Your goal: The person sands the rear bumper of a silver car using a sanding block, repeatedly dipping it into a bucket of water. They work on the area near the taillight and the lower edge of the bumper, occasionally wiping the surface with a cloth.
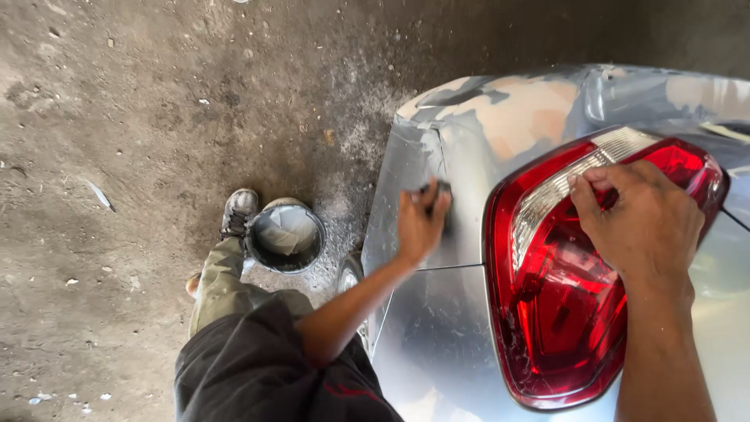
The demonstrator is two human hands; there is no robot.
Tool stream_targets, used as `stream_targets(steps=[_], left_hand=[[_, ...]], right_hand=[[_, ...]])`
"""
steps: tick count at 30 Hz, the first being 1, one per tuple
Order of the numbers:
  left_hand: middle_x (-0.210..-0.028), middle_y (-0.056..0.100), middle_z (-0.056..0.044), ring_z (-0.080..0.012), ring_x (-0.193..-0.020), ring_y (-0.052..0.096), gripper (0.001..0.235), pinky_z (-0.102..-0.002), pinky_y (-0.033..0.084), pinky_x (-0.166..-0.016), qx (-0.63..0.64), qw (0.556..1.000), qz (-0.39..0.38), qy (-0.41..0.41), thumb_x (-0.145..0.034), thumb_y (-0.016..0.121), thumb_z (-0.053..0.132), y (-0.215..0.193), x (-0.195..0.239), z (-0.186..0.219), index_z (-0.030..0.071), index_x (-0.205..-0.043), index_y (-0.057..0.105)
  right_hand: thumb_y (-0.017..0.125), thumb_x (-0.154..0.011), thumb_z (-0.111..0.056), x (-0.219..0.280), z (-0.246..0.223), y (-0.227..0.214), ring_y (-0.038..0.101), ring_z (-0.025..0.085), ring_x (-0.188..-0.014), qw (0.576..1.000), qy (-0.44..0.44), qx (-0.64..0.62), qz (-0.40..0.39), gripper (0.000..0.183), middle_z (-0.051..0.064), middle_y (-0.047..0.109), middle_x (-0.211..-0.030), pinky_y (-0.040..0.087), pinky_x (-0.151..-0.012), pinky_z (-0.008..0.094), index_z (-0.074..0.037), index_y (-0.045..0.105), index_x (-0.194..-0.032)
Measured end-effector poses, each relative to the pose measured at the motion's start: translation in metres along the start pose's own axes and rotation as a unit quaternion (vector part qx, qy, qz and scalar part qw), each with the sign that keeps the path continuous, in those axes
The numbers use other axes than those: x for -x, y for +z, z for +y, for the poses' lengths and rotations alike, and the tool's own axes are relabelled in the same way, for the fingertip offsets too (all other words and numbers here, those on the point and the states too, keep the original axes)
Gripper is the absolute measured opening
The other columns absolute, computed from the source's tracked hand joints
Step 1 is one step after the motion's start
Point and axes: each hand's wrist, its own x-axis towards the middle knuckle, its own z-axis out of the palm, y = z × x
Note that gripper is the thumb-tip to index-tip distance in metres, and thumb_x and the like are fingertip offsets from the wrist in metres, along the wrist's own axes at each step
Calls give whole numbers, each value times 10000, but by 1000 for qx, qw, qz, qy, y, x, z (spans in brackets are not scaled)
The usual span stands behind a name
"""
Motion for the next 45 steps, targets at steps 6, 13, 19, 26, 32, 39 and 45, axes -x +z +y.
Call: stream_targets(steps=[6,13,19,26,32,39,45], left_hand=[[-1054,667,-180,-335,-1052,614,465,-419,519,-882,16,999,-41,-25,-982,692,401,-11,-37,4,99,-1335,704],[-1348,623,-141,-334,-1184,605,444,-453,473,-979,-16,992,-55,116,-951,716,360,-20,-48,-4,250,-1381,685],[-1345,615,-134,-340,-1195,601,426,-459,456,-977,-16,989,-35,142,-946,708,383,-19,-47,7,278,-1358,698],[-1311,603,-126,-325,-1162,585,419,-454,459,-992,-25,993,-2,114,-971,682,446,-4,-26,-11,293,-1361,694],[-1325,604,-141,-336,-1175,576,423,-464,444,-970,-52,994,1,92,-982,663,438,-11,-58,14,268,-1368,699],[-1294,607,-142,-330,-1161,585,414,-469,451,-976,-72,994,5,84,-959,668,457,-4,-50,12,288,-1334,712],[-1294,606,-146,-336,-1137,595,395,-476,465,-961,-61,994,10,93,-984,682,449,-6,-28,8,280,-1341,701]], right_hand=[[813,-1076,-369,5,2,1,699,271,-810,1000,4,4,-21,214,38,730,-974,545,-743,425,-160,804,-1033],[803,-1054,-365,2,3,0,702,275,-811,1000,4,9,-17,207,35,730,-972,550,-750,434,-162,799,-1016],[809,-1010,-336,-6,-11,-10,703,282,-825,1000,2,11,-4,178,39,723,-944,548,-726,422,-159,801,-990],[807,-1024,-330,1,-2,0,700,268,-804,1000,-2,-21,8,188,32,722,-968,547,-739,421,-143,788,-1008],[816,-941,-285,-10,-31,-24,692,296,-756,1000,4,1,-3,174,55,721,-913,539,-656,431,-117,807,-986],[798,-1045,-325,3,-5,-3,710,224,-807,1000,0,-8,-10,193,4,737,-997,556,-729,369,-134,792,-1018],[824,-972,-322,-2,-4,-3,704,268,-748,1000,-1,17,5,217,38,736,-943,557,-694,418,-108,796,-953]])
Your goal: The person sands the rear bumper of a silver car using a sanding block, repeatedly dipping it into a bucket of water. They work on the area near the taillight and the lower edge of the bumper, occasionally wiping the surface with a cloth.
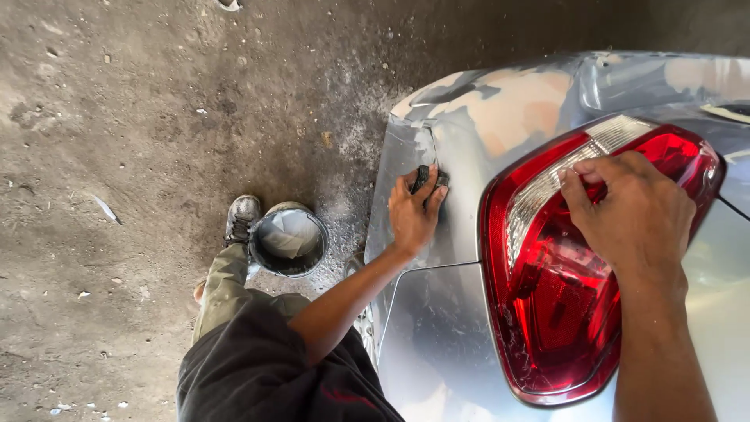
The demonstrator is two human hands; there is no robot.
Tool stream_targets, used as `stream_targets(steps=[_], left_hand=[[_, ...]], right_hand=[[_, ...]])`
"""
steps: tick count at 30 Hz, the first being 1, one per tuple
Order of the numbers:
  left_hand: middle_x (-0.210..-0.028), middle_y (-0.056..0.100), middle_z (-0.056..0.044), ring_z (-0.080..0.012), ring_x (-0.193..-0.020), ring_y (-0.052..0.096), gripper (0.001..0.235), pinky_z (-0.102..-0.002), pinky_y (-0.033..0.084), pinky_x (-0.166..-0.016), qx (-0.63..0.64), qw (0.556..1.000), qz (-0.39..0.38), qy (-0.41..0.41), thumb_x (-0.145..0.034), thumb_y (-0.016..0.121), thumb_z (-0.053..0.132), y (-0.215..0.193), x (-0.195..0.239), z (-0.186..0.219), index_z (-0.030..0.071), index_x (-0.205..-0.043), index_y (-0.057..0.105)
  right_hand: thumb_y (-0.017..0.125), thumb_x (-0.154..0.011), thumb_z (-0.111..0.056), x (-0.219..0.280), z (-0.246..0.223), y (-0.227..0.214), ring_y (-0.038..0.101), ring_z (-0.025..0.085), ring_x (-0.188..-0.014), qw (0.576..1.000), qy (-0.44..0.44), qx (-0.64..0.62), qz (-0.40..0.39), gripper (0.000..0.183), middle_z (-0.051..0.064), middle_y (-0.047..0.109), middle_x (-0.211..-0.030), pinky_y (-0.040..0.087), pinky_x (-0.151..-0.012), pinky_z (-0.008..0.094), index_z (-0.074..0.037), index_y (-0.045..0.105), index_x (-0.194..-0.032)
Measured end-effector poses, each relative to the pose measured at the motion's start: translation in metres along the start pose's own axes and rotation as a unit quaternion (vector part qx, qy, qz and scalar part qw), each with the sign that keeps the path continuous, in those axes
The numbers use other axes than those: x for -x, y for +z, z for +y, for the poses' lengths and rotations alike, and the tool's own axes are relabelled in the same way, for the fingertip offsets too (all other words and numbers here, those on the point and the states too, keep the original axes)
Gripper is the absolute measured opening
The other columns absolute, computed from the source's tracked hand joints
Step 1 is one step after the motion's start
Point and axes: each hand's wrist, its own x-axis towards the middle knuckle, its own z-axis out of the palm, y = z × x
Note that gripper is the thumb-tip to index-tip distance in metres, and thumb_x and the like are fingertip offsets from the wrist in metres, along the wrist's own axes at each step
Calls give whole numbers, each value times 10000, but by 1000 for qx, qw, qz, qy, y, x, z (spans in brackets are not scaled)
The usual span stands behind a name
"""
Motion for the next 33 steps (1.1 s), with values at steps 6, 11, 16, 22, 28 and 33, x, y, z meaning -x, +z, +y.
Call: stream_targets(steps=[6,11,16,22,28,33], left_hand=[[-1265,616,-155,-342,-1081,583,396,-472,456,-890,-46,999,3,-14,-963,685,401,-11,-17,16,248,-1326,732],[-1299,593,-159,-323,-1105,583,398,-459,445,-938,-20,1000,-2,-22,-972,675,431,-1,-4,10,235,-1316,724],[-1303,599,-155,-343,-1116,567,404,-470,430,-922,-31,998,-8,-56,-965,670,419,-19,-11,29,242,-1322,736],[-1314,596,-158,-324,-1151,567,404,-466,426,-965,-28,999,1,-38,-968,675,437,-2,-17,15,242,-1316,734],[-1313,598,-160,-321,-1142,566,417,-445,437,-954,-18,998,-25,-50,-979,655,450,-15,0,23,249,-1340,712],[-1316,589,-183,-338,-1164,572,424,-455,443,-980,9,1000,-2,-25,-994,654,446,-3,0,10,246,-1364,708]], right_hand=[[808,-1056,-369,5,4,5,696,259,-785,1000,-2,-4,-17,213,18,728,-964,547,-733,421,-157,807,-1038],[818,-1007,-333,-5,-12,-12,698,265,-771,1000,3,-18,-9,207,27,725,-950,548,-703,417,-128,792,-995],[816,-973,-303,-1,-8,-7,698,277,-758,1000,0,-27,-4,185,37,726,-933,546,-664,410,-123,803,-1011],[817,-1031,-345,-4,-10,-10,705,250,-763,1000,8,-14,-21,221,16,736,-961,554,-710,401,-128,796,-998],[818,-1032,-352,5,3,4,707,259,-786,1000,6,-10,-10,232,24,735,-973,558,-735,415,-126,793,-987],[820,-1003,-332,-4,-16,-14,704,275,-773,1000,-1,-3,-15,217,40,729,-948,554,-703,424,-119,796,-971]])
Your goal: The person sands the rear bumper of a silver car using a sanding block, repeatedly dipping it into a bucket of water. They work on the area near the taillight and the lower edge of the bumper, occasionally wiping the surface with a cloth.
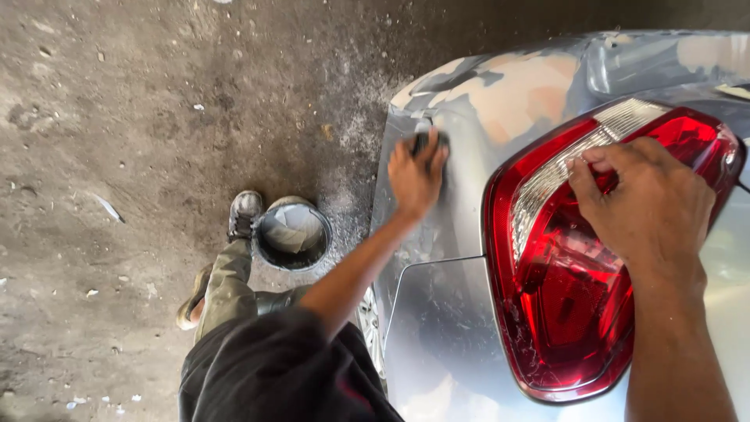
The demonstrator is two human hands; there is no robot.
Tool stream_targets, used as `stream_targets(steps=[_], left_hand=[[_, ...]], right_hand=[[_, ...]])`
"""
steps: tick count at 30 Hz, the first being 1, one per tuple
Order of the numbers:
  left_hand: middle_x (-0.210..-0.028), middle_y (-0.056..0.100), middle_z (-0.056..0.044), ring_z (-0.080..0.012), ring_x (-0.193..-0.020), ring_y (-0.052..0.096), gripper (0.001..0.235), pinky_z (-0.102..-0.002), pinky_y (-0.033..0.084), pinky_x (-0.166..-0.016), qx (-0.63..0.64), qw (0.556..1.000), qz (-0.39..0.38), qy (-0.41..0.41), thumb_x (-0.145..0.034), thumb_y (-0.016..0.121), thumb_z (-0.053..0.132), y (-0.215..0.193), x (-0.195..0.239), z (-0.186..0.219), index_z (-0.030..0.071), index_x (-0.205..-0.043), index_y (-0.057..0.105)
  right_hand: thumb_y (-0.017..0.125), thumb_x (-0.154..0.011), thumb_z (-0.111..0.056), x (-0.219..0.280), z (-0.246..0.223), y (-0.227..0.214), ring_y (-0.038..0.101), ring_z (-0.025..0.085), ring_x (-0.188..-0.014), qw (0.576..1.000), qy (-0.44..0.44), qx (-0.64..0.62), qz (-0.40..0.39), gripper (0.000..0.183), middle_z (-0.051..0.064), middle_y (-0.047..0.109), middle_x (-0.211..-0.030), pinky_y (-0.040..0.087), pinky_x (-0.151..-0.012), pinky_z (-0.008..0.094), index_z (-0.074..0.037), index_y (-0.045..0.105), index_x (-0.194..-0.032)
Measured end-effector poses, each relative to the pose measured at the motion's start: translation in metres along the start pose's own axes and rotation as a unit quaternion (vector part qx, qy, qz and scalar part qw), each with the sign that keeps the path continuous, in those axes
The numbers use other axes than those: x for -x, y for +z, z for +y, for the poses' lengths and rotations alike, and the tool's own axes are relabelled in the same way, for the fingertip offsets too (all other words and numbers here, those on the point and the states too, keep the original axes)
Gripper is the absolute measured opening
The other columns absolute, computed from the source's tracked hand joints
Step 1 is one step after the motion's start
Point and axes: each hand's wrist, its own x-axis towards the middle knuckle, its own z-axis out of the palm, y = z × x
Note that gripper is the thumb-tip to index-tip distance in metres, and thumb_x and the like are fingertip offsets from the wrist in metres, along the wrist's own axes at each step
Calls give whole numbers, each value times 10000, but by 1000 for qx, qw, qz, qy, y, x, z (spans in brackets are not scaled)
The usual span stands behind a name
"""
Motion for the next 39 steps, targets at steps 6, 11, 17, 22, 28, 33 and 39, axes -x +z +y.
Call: stream_targets(steps=[6,11,17,22,28,33,39], left_hand=[[-1294,609,-185,-348,-1091,589,424,-466,454,-930,-25,1000,7,3,-973,668,414,-7,13,5,244,-1358,716],[-1223,647,-167,-348,-1041,610,407,-480,473,-854,-22,999,-4,-42,-949,683,406,2,-36,4,214,-1302,747],[-1181,652,-186,-330,-1053,634,384,-453,522,-916,56,998,23,-11,-987,671,428,10,28,-1,195,-1285,739],[-1204,670,-160,-376,-1056,650,390,-496,532,-863,-23,999,-1,-26,-924,676,418,31,-92,-34,245,-1268,737],[-1415,592,-213,-404,-1199,650,464,-452,549,-997,113,993,-38,-10,-1011,647,326,1,5,-23,148,-1439,617],[-1482,558,-266,-449,-1318,608,528,-473,509,-1103,167,984,-31,45,-1041,654,267,-2,41,-21,-13,-1474,540],[-1455,576,-270,-449,-1254,636,487,-466,542,-1053,109,994,-14,15,-1052,604,242,-3,44,-18,-20,-1458,553]], right_hand=[[814,-996,-321,0,2,0,700,291,-803,1000,7,-21,15,219,43,724,-953,555,-716,425,-106,783,-965],[819,-955,-305,-2,-8,-5,695,304,-774,1000,-8,-6,12,196,57,720,-941,545,-674,431,-115,805,-998],[817,-965,-327,-3,-2,-3,698,291,-785,1000,22,-4,-6,214,45,726,-956,550,-704,431,-115,795,-990],[826,-965,-311,-1,5,1,698,288,-781,1000,-10,8,12,194,49,722,-934,553,-709,430,-119,803,-988],[838,-995,-306,-2,4,3,705,269,-803,1000,-5,6,14,200,33,730,-950,558,-728,415,-112,798,-968],[844,-1003,-305,2,10,8,706,263,-797,1000,-11,9,20,195,31,727,-919,559,-731,406,-117,798,-971],[839,-985,-311,2,3,4,699,272,-771,1000,-8,10,14,186,38,723,-935,554,-716,415,-129,802,-994]])
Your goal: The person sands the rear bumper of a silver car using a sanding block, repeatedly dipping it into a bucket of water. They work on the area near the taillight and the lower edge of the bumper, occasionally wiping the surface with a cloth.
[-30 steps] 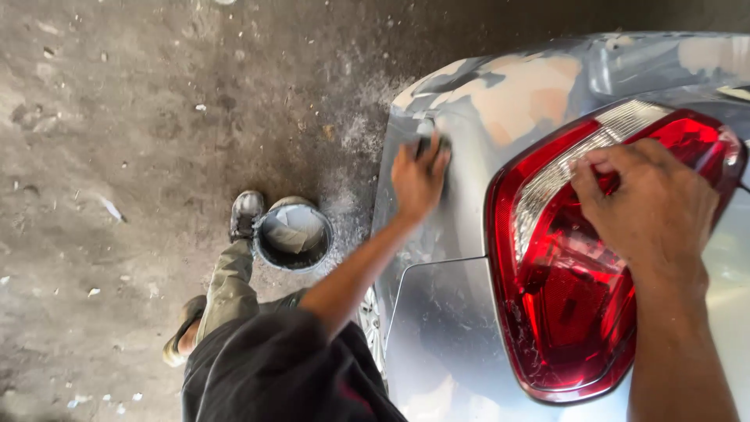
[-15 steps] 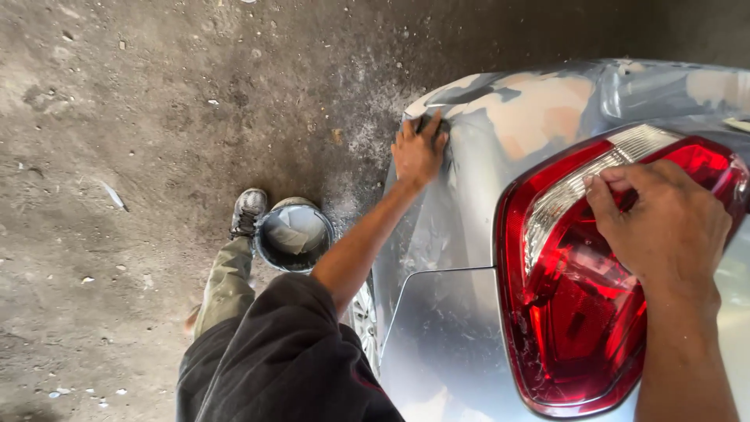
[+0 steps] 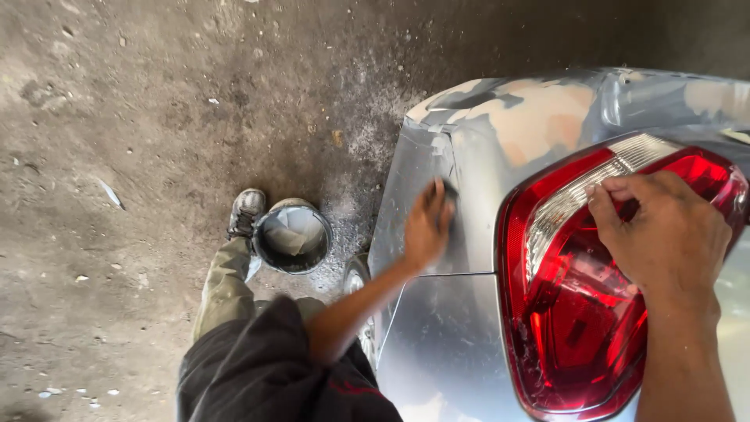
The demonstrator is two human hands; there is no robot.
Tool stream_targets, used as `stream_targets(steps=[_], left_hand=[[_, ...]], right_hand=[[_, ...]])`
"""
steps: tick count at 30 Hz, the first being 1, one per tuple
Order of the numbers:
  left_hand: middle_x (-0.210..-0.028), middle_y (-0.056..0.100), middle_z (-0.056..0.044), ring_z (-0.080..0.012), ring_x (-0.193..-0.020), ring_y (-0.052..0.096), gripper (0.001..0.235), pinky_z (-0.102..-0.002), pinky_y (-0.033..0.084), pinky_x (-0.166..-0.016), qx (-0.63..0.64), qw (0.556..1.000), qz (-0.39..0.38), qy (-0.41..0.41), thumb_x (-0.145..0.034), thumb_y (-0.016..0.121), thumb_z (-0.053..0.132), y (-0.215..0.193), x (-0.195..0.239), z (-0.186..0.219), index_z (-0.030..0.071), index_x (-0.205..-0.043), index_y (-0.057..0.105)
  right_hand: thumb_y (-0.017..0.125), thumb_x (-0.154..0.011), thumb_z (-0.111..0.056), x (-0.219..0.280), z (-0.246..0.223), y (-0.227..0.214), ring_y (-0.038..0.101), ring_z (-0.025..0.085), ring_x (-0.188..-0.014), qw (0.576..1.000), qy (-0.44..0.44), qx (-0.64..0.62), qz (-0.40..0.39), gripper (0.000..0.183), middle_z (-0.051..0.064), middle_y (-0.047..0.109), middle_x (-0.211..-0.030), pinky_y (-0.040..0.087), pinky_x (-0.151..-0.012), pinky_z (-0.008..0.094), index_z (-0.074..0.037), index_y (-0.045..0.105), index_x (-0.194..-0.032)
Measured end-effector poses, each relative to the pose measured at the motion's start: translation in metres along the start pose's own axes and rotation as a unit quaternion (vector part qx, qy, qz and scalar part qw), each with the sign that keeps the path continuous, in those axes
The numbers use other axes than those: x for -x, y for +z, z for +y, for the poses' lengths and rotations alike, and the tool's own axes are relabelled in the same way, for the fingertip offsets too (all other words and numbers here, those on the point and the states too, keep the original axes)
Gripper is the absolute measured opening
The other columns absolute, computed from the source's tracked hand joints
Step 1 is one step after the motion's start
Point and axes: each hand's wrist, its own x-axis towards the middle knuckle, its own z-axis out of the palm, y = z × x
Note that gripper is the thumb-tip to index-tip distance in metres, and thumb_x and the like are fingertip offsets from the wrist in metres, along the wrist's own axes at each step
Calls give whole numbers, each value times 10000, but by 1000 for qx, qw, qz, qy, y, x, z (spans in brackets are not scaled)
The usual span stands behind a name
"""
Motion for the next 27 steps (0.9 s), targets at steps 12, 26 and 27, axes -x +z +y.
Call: stream_targets(steps=[12,26,27], left_hand=[[-1491,528,-296,-461,-1276,604,501,-458,527,-1048,29,1000,-2,-6,-1049,572,239,-18,19,36,-14,-1478,524],[-1527,484,-305,-441,-1300,589,502,-443,509,-1091,51,999,-11,-8,-1069,549,203,1,-22,4,-8,-1517,468],[-1527,484,-305,-441,-1300,589,502,-443,509,-1091,52,999,-13,-9,-1069,549,203,0,-40,3,-8,-1517,468]], right_hand=[[826,-985,-320,-2,0,0,694,286,-792,1000,18,15,-21,180,44,720,-932,547,-705,424,-142,808,-1003],[829,-1000,-314,0,1,1,696,262,-801,1000,1,-4,-6,198,32,725,-918,546,-712,400,-119,798,-980],[829,-1000,-314,0,-3,0,696,262,-801,1000,2,-3,-9,198,32,725,-918,546,-712,400,-119,798,-980]])
